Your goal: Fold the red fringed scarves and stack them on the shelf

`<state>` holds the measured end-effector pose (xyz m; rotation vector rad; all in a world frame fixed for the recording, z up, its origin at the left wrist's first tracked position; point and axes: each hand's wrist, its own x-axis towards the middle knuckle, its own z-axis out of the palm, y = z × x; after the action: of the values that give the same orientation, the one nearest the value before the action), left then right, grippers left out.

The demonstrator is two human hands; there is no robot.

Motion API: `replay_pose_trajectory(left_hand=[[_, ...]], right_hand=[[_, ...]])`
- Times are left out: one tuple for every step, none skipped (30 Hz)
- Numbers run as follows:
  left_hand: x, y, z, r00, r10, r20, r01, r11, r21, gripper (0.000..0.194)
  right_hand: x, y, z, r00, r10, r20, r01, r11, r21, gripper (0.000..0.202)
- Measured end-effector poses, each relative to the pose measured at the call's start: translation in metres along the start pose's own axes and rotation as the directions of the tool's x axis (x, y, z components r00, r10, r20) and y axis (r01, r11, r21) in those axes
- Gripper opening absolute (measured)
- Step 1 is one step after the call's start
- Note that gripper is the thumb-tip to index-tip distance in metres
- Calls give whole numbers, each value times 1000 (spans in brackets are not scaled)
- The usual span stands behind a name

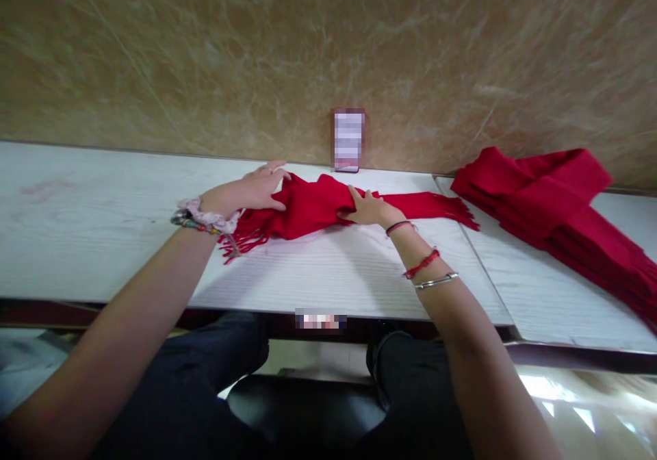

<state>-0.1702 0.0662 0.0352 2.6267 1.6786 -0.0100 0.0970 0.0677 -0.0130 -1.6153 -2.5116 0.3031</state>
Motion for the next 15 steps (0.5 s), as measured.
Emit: replay_pose_trajectory(left_hand=[[-1,-3,0,1000,-4,-30,3,1000,-18,74],[-1,-7,0,1000,20,-22,-21,999,-48,76],[-3,-12,-1,998,68,5,-67,994,-82,71],[-4,-18,-3,992,121,30,-117,987,-112,62],[-6,-24,-5,987,157,38,-150,980,-130,50],[-8,-29,-9,985,168,29,-163,978,-130,39],[-10,-35,-13,988,157,4,-155,981,-116,32],[-12,-39,-17,990,133,-35,-136,986,-99,28],[-15,-42,-22,992,106,-73,-112,990,-86,28],[-17,-43,-27,992,79,-102,-88,993,-82,28],[-19,-43,-31,992,51,-118,-62,994,-90,29],[-20,-42,-35,992,22,-124,-36,993,-110,31],[-22,-38,-39,993,-5,-119,-12,990,-138,33],[-23,-33,-41,994,-21,-103,4,986,-168,35],[-23,-28,-43,997,-22,-77,7,982,-191,39]], right_hand=[[5,-9,0,1000,-1,20,1,1000,21,77],[10,-17,-1,999,-13,43,11,999,48,77],[14,-25,-3,997,-33,63,28,996,81,77],[18,-32,-5,996,-56,71,48,992,116,77],[21,-38,-9,995,-71,76,59,987,151,77],[23,-42,-12,994,-76,80,60,981,183,77],[24,-45,-17,994,-72,84,53,977,206,76],[25,-48,-22,994,-59,92,38,976,215,74],[25,-50,-28,994,-45,102,23,978,207,73],[23,-52,-34,993,-33,109,13,983,183,71],[21,-54,-42,994,-28,107,12,989,150,69],[18,-56,-49,996,-32,88,22,993,119,67],[15,-59,-57,998,-48,50,44,995,95,63],[10,-62,-65,997,-72,-12,72,994,84,59],[5,-66,-72,991,-94,-93,102,991,84,53]])
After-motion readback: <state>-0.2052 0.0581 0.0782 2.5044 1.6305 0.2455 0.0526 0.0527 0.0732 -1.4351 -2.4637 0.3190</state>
